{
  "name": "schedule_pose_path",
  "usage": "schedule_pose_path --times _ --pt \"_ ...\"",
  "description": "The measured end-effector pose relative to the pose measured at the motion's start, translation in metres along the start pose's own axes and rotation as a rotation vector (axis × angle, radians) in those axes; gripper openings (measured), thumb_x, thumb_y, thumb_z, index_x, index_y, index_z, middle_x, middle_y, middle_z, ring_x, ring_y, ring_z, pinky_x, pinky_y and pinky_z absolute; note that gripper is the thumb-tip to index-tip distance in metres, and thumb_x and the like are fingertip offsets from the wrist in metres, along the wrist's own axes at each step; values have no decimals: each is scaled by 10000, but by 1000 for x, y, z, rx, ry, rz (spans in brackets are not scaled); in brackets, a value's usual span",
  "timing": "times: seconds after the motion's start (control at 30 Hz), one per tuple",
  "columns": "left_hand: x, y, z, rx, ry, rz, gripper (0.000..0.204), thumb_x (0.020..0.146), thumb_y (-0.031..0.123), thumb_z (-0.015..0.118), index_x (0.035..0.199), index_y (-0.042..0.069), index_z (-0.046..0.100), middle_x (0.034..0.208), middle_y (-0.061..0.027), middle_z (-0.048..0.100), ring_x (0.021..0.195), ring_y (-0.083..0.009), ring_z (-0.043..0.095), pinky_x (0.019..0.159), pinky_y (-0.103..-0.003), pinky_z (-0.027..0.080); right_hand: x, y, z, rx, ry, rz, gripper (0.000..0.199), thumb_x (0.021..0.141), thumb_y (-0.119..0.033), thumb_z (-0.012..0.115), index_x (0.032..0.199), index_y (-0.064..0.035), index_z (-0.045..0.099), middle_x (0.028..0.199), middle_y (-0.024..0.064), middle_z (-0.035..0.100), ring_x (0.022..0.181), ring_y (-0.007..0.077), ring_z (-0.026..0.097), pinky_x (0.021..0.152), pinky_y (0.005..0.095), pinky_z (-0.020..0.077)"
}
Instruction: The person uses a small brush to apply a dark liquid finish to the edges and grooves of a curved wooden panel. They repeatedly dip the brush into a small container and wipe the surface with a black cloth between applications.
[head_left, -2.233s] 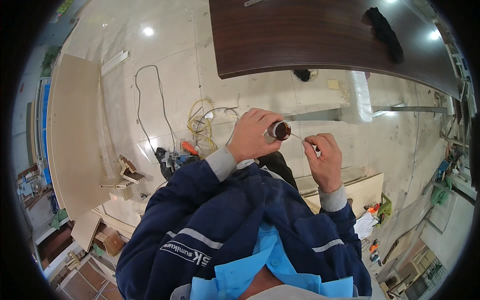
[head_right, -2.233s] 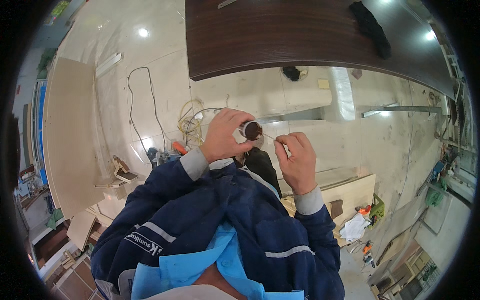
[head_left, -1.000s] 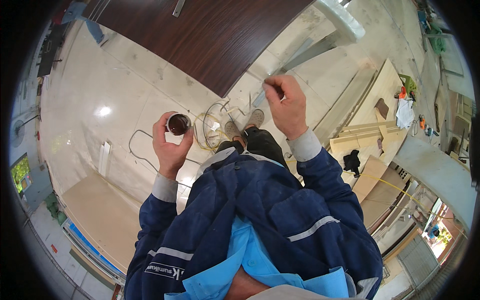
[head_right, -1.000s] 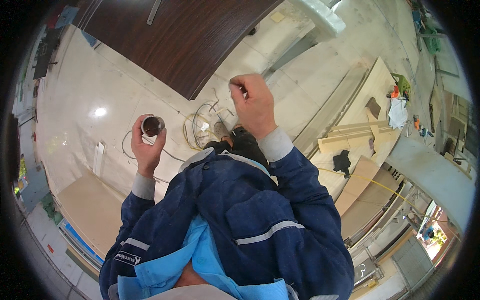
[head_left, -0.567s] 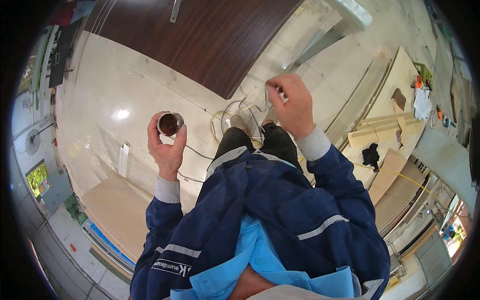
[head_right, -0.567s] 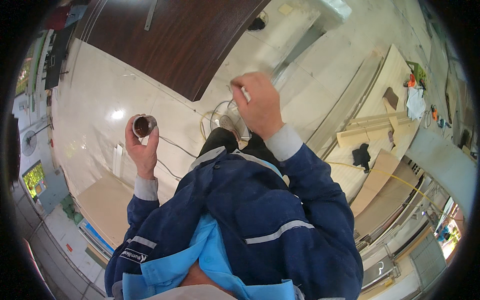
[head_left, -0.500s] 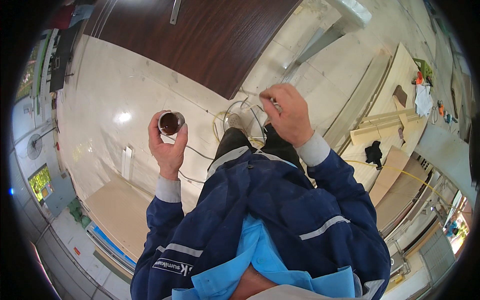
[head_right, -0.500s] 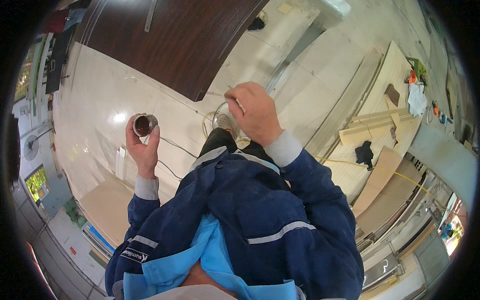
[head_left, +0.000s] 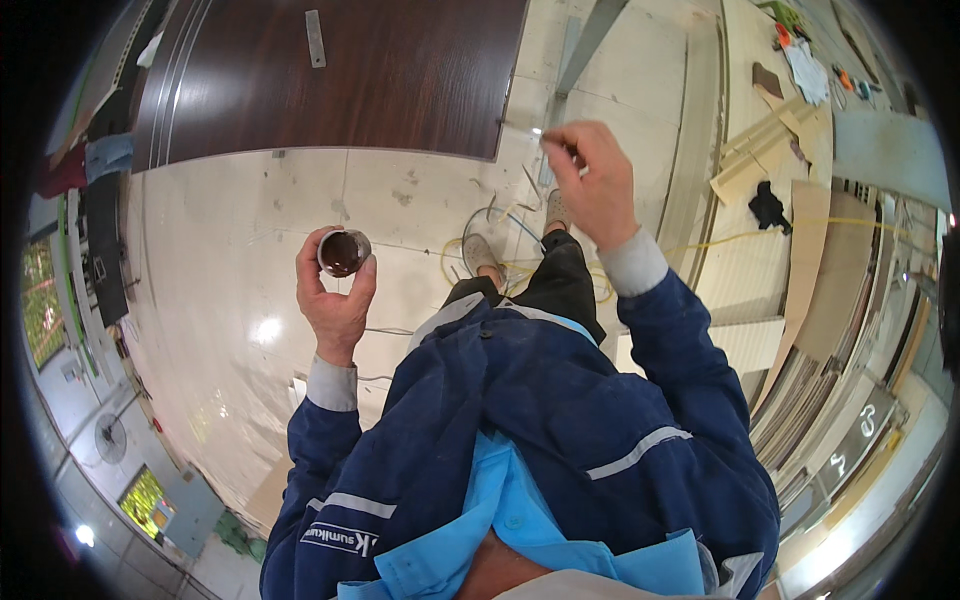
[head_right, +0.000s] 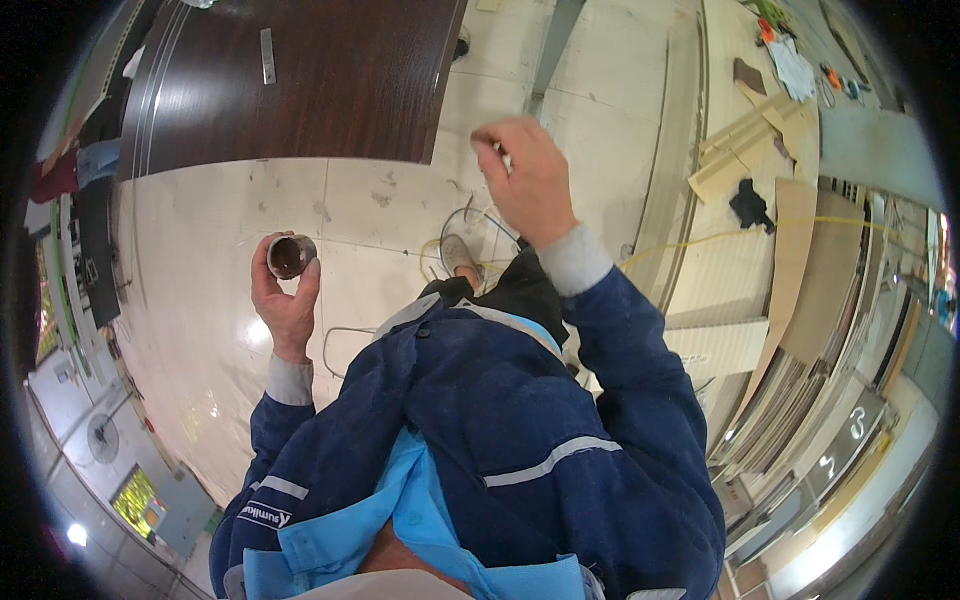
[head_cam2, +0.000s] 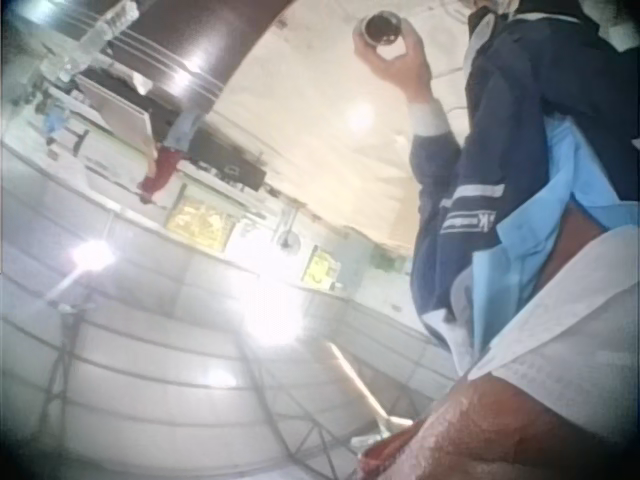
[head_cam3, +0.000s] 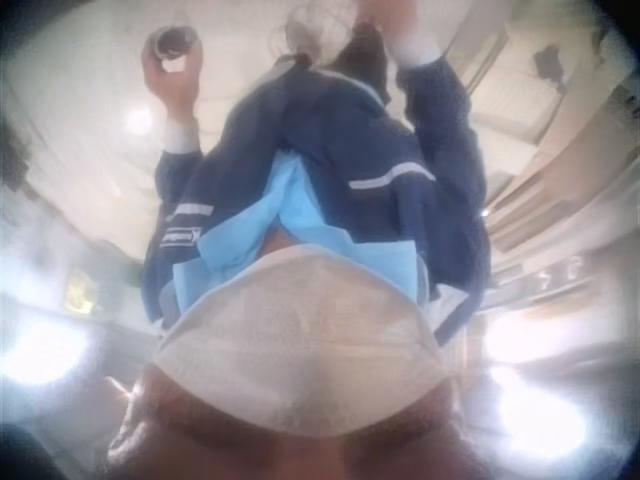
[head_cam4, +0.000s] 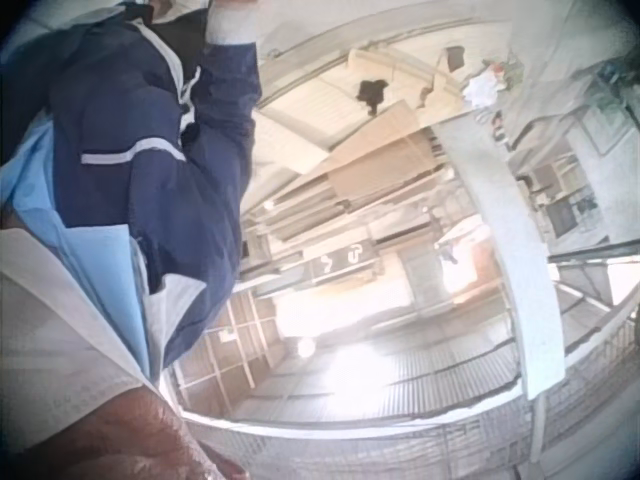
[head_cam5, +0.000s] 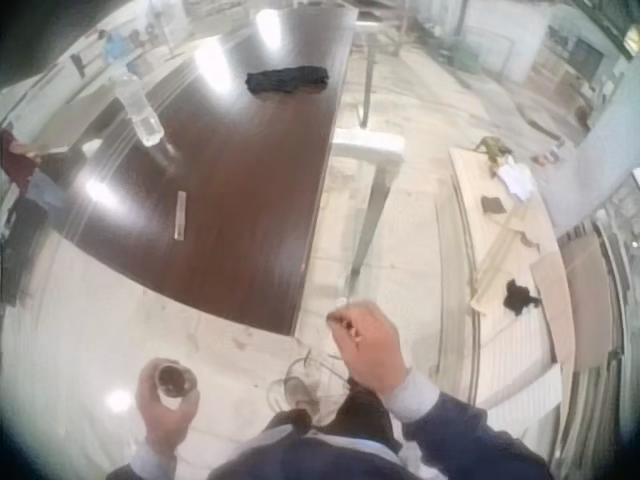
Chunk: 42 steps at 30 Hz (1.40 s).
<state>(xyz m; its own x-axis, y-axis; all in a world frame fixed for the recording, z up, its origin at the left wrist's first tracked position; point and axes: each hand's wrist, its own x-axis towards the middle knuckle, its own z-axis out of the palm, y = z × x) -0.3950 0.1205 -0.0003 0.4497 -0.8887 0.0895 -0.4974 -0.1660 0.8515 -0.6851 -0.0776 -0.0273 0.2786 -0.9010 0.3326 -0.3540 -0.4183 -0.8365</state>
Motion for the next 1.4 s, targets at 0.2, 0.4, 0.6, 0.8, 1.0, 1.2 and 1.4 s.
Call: schedule_pose_path --times 0.2,0.4,0.6,0.8,1.0,1.2,1.4 --pt "8 -3 -13 -29 -79 66 583 831 79 851 1352 53 592 1283 -75 663 1135 -187 653 1001 -327 529 -24 -10 9 -38 8 60 90 909 -64 743 998 -68 730 969 99 700 882 296 687 763 381 556" --pt "13 13 -10 -24 -138 108 587 828 78 849 1354 52 591 1292 -79 664 1155 -196 653 1024 -332 521 -43 -18 14 56 92 120 103 904 -62 754 1001 -69 722 961 93 696 895 304 683 761 388 553" --pt "19 24 -6 -11 -177 155 601 818 63 849 1360 54 589 1288 -75 667 1147 -191 657 1010 -326 522 -54 -19 16 124 143 172 106 915 -54 749 1018 -58 722 972 102 696 875 272 679 758 361 549" --pt "44 22 -12 63 -372 197 591 789 78 859 1326 51 613 1278 -73 668 1127 -192 666 988 -323 530 -80 -48 50 563 332 602 161 1015 -111 705 1141 -14 730 981 6 687 807 87 595 715 252 509" --pt "85 6 -15 -6 -623 307 603 765 86 866 1315 54 623 1265 -83 666 1133 -206 665 996 -339 528 -92 -73 94 978 493 813 257 1044 -154 688 1232 22 685 983 3 677 806 72 592 716 240 512" --pt "126 -20 -28 57 -850 492 600 742 108 872 1297 69 648 1210 -89 661 1101 -231 665 978 -351 520 -85 -97 146 940 766 760 250 1036 -156 700 1214 19 683 961 11 678 809 80 604 714 241 510" --pt "145 -33 -47 41 -919 530 612 736 103 866 1306 73 646 1215 -87 652 1106 -229 656 974 -348 518 -73 -102 179 877 1007 745 234 1006 -177 724 1147 10 720 907 3 702 740 58 600 648 241 504"
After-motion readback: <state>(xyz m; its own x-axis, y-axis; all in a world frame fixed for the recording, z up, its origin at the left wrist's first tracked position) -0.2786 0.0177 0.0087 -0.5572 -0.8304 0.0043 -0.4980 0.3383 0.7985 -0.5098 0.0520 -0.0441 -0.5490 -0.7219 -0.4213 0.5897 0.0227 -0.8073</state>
